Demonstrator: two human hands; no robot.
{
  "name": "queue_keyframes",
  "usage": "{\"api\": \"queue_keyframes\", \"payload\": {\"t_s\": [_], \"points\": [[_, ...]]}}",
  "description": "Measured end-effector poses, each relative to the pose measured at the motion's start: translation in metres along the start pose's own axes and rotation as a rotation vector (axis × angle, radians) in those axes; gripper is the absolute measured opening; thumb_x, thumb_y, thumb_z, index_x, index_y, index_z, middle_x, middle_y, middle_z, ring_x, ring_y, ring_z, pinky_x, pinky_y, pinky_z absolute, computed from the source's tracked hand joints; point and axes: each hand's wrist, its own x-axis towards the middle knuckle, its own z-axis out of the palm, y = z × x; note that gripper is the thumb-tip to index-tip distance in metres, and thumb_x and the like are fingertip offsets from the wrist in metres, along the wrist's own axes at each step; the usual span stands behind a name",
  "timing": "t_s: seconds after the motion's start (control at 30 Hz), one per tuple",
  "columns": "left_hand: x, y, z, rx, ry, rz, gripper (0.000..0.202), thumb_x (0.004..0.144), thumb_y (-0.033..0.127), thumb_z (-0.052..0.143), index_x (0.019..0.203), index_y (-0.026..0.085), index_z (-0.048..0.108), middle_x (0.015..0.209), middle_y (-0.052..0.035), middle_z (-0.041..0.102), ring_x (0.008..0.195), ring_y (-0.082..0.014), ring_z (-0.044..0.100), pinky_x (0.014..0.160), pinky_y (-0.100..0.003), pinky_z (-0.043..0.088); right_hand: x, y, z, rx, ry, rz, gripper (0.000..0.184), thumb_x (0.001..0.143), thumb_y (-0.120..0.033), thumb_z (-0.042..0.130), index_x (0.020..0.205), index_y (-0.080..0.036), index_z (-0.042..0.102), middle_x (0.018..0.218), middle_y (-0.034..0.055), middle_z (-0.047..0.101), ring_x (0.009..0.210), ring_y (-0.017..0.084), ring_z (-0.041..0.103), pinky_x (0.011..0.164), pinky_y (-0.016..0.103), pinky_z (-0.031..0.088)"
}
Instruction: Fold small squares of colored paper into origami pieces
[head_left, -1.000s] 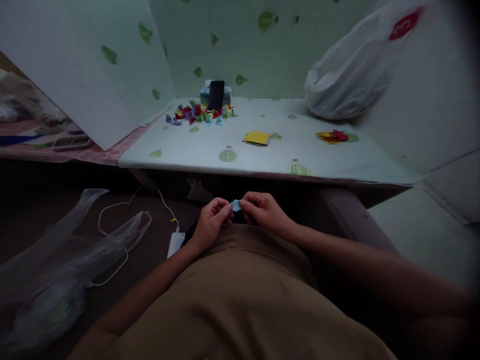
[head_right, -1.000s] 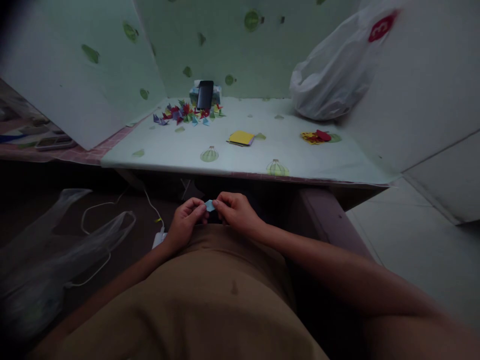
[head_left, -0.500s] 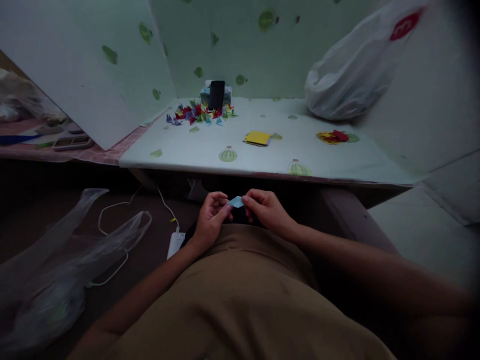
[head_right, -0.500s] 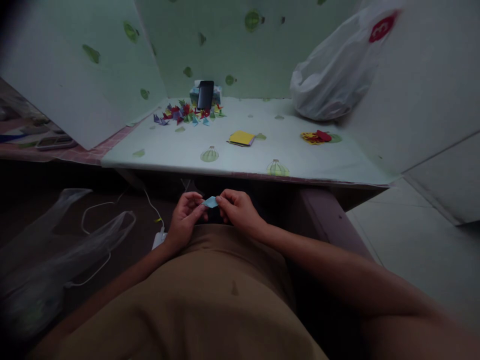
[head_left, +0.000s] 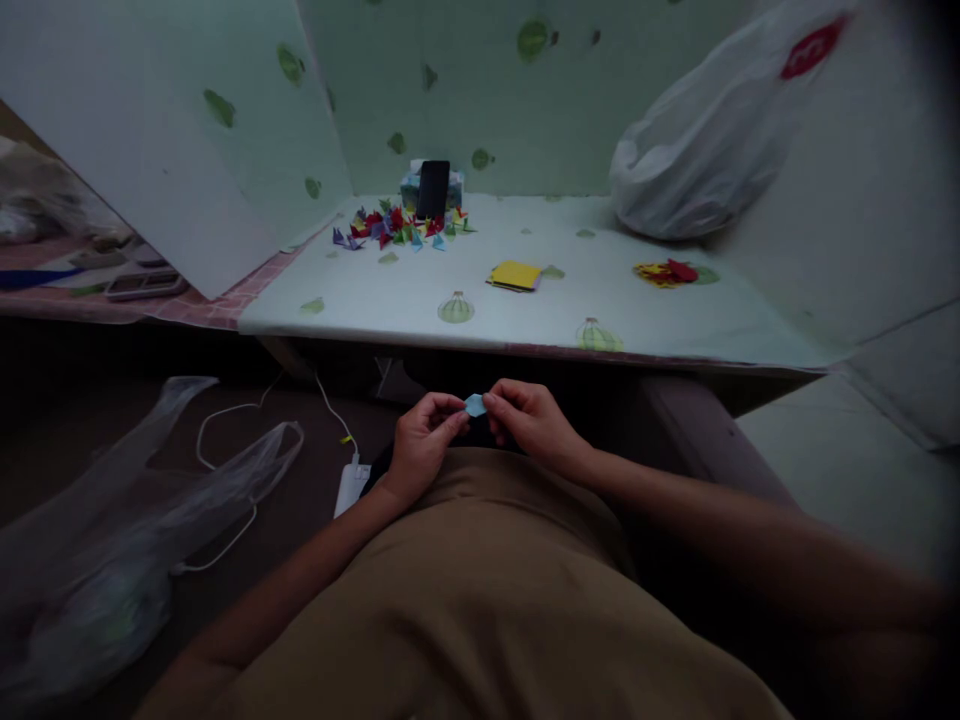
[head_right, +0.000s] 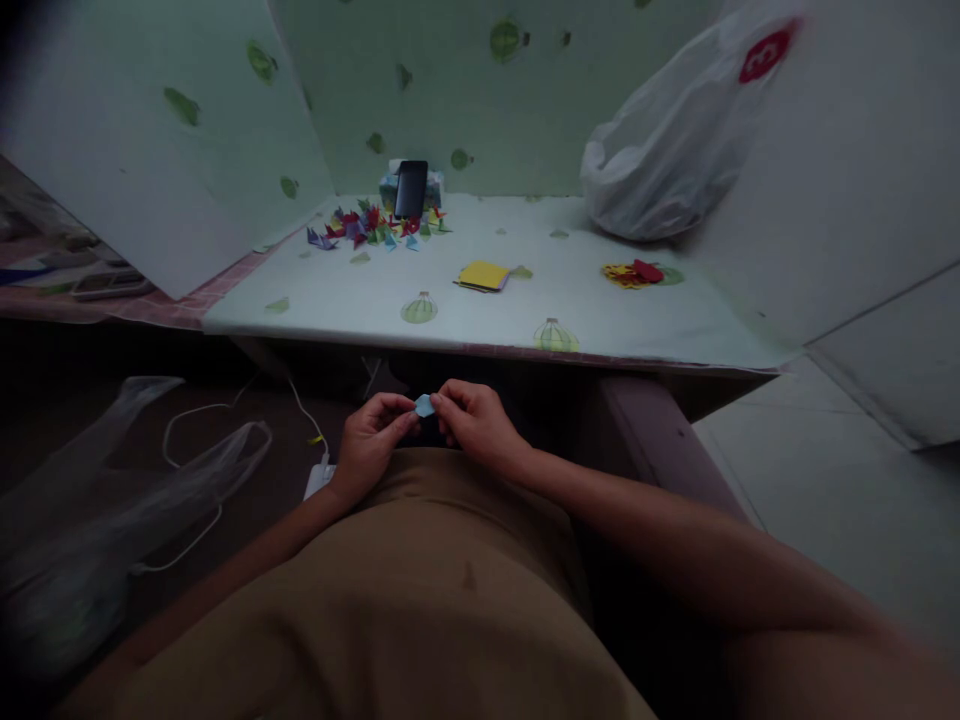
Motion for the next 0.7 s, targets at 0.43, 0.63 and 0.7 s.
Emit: {"api": "queue_keyframes", "payload": {"t_s": [0.43,0.63,0.7], "points": [[0.0017,0.0019,0.0002,-0.019,-0.033,0.012,0.020,0.075,0.028,0.073,0.085,0.017,0.060,0.074,0.0021,0.061,0.065,-0.0098,0.057,0.061,-0.022,0.046,0.0024,0.0045,-0.0025,0.023,-0.045,-0.002,0.029,0.089,-0.037,0.055,0.069,-0.017,0.054,0.058,-0.0025,0.056,0.048,0.009,0.051,0.047,0.022,0.038],[0.0028,0.0053,0.0010,-0.108,-0.092,-0.085,0.025,0.074,0.031,0.074,0.089,0.016,0.062,0.076,0.0001,0.064,0.065,-0.0109,0.059,0.063,-0.023,0.048,-0.0003,0.0022,0.0025,0.112,0.018,0.029,0.029,0.087,-0.040,0.058,0.073,-0.015,0.058,0.062,-0.0019,0.057,0.048,0.008,0.051,0.047,0.021,0.038],[0.0021,0.0083,0.0002,-0.069,-0.124,-0.087,0.022,0.077,0.033,0.071,0.087,0.014,0.065,0.076,-0.0010,0.065,0.065,-0.0110,0.059,0.064,-0.024,0.048,-0.0012,0.0021,0.0036,0.158,-0.009,0.048,0.029,0.086,-0.041,0.059,0.073,-0.015,0.060,0.063,-0.0015,0.058,0.049,0.008,0.051,0.048,0.021,0.038]]}}
